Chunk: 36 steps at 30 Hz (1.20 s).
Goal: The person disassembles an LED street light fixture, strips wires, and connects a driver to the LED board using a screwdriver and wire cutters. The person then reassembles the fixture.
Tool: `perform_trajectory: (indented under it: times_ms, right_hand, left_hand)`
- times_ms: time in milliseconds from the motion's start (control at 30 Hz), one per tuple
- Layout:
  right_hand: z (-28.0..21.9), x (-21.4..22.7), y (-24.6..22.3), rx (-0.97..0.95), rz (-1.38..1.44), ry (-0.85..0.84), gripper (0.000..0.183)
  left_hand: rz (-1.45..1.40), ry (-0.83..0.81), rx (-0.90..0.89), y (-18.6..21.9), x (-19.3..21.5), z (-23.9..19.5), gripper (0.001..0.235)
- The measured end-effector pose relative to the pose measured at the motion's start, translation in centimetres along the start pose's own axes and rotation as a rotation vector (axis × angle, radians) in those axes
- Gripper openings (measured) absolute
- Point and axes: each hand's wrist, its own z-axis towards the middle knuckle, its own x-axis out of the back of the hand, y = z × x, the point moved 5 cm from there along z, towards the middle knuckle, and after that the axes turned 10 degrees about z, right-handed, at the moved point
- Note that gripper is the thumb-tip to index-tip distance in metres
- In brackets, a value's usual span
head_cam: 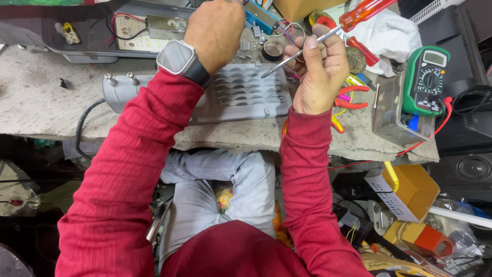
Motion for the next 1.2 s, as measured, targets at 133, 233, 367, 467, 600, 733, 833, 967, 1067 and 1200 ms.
perform_trajectory:
  times_ms: [133, 233, 367, 467, 600, 733, 833, 967, 1067, 1200]
  right_hand:
    - [-0.2, 0.1, 0.2, 0.005, -0.013, 0.006, 0.031]
    - [-0.6, -0.6, 0.0, 0.037, -0.05, -0.014, 0.03]
    - [-1.5, -4.1, -0.7, 0.054, -0.046, -0.132, 0.033]
    - [-2.3, -6.7, -1.6, 0.001, -0.04, -0.266, 0.033]
    - [-2.5, -8.3, -2.7, -0.106, -0.127, -0.41, 0.032]
    - [-2.2, -9.7, -1.3, -0.164, -0.249, -0.527, 0.031]
    - [-2.1, -11.0, 1.1, -0.218, -0.322, -0.586, 0.03]
    - [-3.0, -11.4, 4.1, -0.235, -0.342, -0.617, 0.025]
    - [-3.5, -11.1, 5.2, -0.3, -0.348, -0.618, 0.024]
    - [-3.7, -12.3, 5.4, -0.307, -0.38, -0.634, 0.024]
  left_hand:
    - [0.031, -0.024, 0.051, 0.0, 5.1, -4.4, 0.016]
    - [0.114, -0.383, 0.183, -1.0, 8.0, -9.0, 0.056]
    - [0.148, -0.069, 0.04, -0.2, 12.0, -10.7, 0.096]
    - [0.145, -0.3, 0.131, -0.7, 11.5, -11.1, 0.104]
    - [0.094, -0.423, 0.172, 0.3, 12.3, -12.1, 0.1]
    - [0.115, -0.577, 0.202, 1.8, 12.4, -14.2, 0.106]
    - [-0.035, -0.699, 0.199, 1.7, 12.0, -15.3, 0.117]
    - [-0.228, -0.414, 0.095, -1.7, 12.9, -14.7, 0.11]
    - [-0.589, -0.591, 0.111, -5.9, 11.7, -15.9, 0.109]
    - [-0.778, -0.652, 0.188, -8.6, 8.5, -16.7, 0.091]
